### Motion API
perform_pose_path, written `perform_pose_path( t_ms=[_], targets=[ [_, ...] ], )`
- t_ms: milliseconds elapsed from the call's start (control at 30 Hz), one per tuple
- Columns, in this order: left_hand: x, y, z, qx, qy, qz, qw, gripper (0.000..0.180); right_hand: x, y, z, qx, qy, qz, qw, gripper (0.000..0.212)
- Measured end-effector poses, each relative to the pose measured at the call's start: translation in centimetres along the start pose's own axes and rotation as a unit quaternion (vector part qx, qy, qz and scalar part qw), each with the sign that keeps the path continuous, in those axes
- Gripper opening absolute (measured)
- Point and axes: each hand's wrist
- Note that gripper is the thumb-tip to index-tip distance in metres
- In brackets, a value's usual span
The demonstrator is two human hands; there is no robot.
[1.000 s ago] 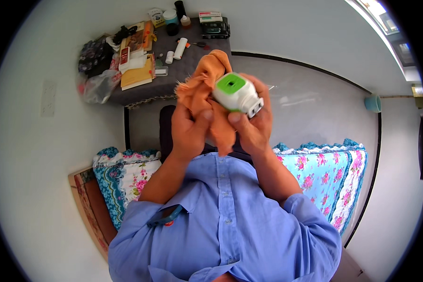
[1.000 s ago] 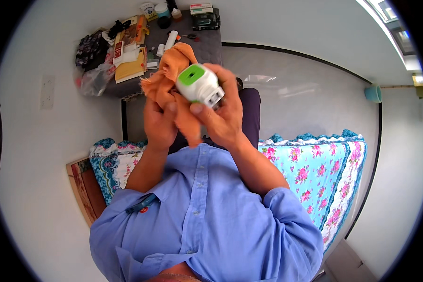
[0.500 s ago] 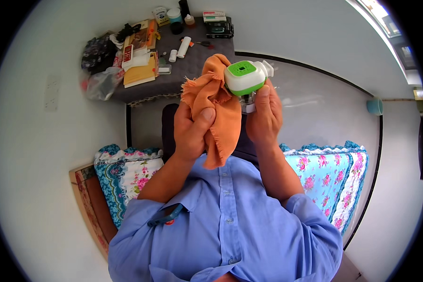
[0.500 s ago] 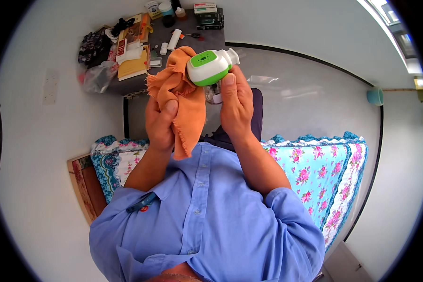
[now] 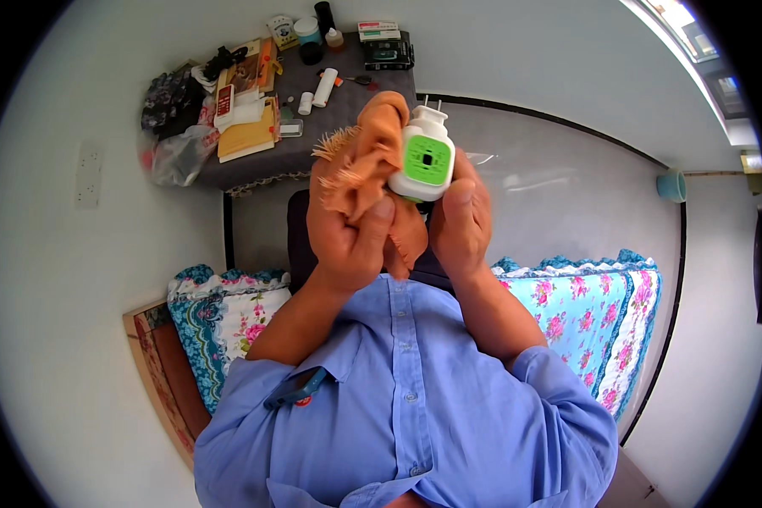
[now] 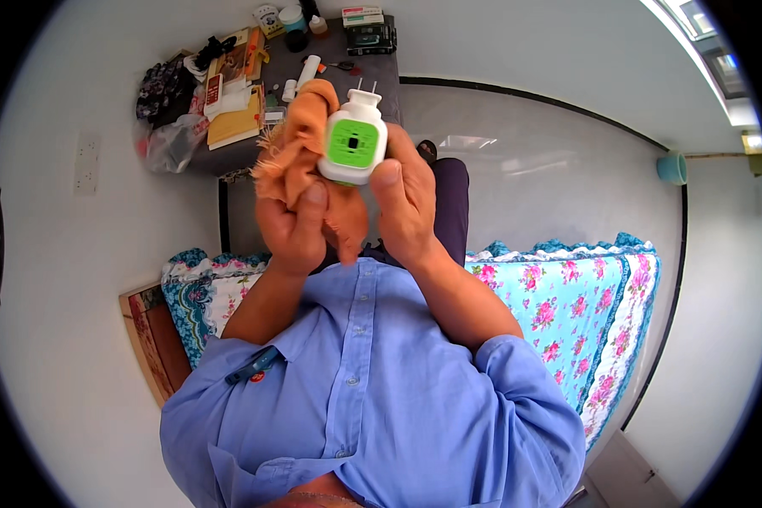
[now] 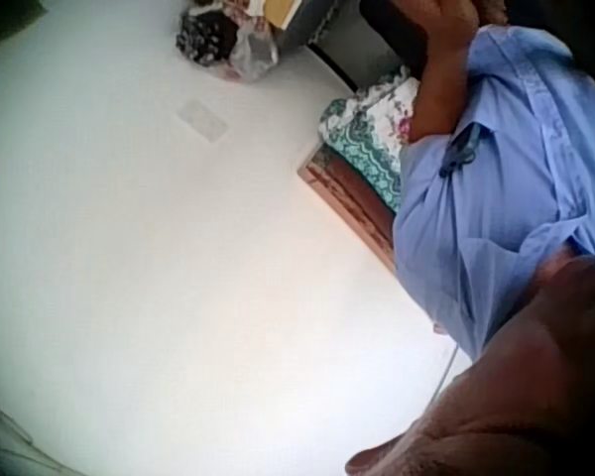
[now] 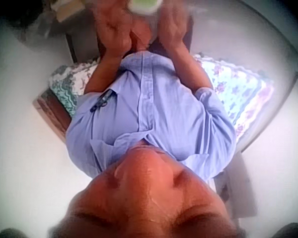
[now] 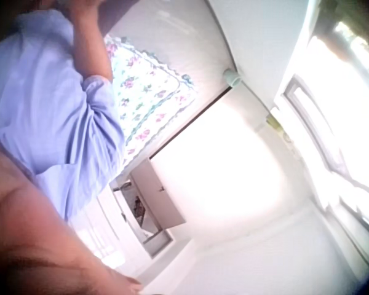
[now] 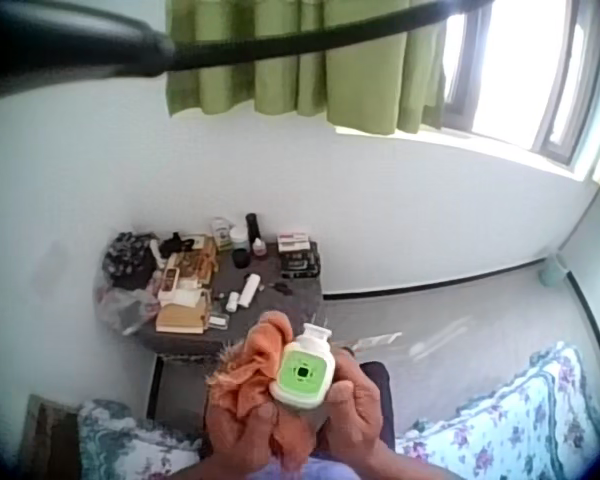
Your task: The person wipes a white and green plug-in device with a cloth, turning the device over to clean various surfaces, then places it on a desk and handles a white cylindrical container.
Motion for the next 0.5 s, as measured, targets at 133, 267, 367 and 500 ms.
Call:
perform_pose_path(
  t_ms=[133, 267, 367, 500],
  targets=[
    [-0.8, -0.3, -0.3, -0.185, 0.112, -0.046, 0.975, 0.042, -0.2, 0.4, -1.2, -0.142, 0.063, -0.019, 0.988, 0.066],
    [-1.2, -0.2, 0.1, 0.1, -0.073, 0.024, 0.992, 0.043, -0.1, -0.4, -0.7, -0.131, 0.026, -0.039, 0.99, 0.069],
    [-1.0, -0.3, 0.1, 0.266, -0.171, 0.052, 0.947, 0.043, -0.1, -0.6, -0.6, -0.077, -0.013, -0.073, 0.994, 0.07],
    [-1.2, 0.2, 0.6, 0.355, -0.182, 0.016, 0.917, 0.048, -0.5, -0.5, -0.4, -0.115, 0.01, -0.023, 0.993, 0.078]
  ],
)
Point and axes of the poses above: each hand's wrist, its own x-axis away from the middle knuckle, its own y-axis out of the palm, z = x × y, and after that the axes turned 10 degrees about -z, right-handed
